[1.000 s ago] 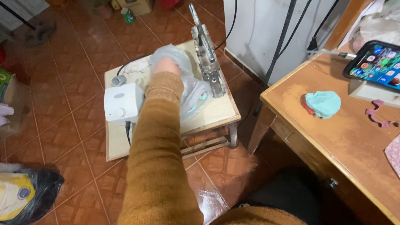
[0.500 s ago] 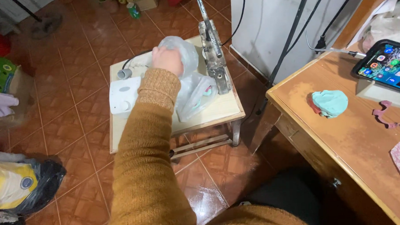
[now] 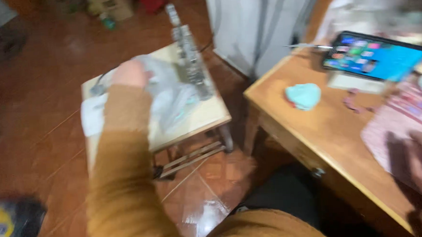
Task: The person assembles a set of dentures by placing pink wax teeth onto a light blue dental cast. They use tweezers to pick up the teeth from a container and position them into the cast, occasionally using a small bottle to apply liquid to the assembly.
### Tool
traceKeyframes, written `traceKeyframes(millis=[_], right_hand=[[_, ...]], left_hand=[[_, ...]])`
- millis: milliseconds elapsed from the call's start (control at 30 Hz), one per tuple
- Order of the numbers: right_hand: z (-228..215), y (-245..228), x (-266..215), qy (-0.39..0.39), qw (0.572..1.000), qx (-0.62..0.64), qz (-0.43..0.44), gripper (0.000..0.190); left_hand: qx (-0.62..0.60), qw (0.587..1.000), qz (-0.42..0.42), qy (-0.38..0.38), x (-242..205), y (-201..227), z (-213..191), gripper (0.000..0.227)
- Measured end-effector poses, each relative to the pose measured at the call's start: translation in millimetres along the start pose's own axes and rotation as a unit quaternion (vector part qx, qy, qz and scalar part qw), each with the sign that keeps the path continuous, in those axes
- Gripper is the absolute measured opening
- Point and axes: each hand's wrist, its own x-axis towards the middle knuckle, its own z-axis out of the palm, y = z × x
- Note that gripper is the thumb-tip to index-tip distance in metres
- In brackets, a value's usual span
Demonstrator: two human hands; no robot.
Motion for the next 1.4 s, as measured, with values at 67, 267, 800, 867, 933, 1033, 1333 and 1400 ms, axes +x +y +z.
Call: traceKeyframes(millis=[67, 267, 800, 867, 933, 1033, 1333, 1400], right_hand=[[-117.7, -143.5, 31.8, 0.007, 0.999, -0.027, 0.039, 0.013], [-194.2, -210.4, 77.5, 0.024, 0.998, -0.052, -0.004, 0.015], [-215.9, -223.1, 81.4, 0.022, 0.999, -0.004, -0.027, 0.014], [-215.2, -222.7, 80.9, 0.023, 0.999, -0.008, -0.028, 0.014], [-214.6, -222.4, 80.0, 0.025, 0.999, -0.003, -0.032, 0.014], [-215.2, -221.9, 80.5, 0.027, 0.999, 0.002, -0.035, 0.015], [-213.9, -221.3, 79.0, 0.029, 0.999, 0.013, -0.041, 0.016], [-214.6, -221.0, 79.5, 0.037, 0.998, 0.017, -0.051, 0.016]], left_hand=[[0.061, 0.998, -0.014, 0.010, -12.3, -6.4, -27.4, 0.039], [0.063, 0.995, -0.060, 0.051, -65.7, 52.7, -100.5, 0.039], [-0.564, 0.730, -0.187, 0.337, -55.6, 55.0, 6.1, 0.036], [-0.621, 0.684, -0.116, 0.364, -54.4, 55.4, 1.7, 0.040], [-0.556, 0.759, -0.139, 0.309, -67.6, 79.2, -37.0, 0.038], [-0.322, 0.915, -0.119, 0.212, -80.1, 91.7, -66.1, 0.033], [0.022, 0.954, -0.055, 0.292, -99.2, 80.4, -93.7, 0.022], [-0.018, 0.940, -0.093, 0.328, -112.8, 99.5, -102.1, 0.021]])
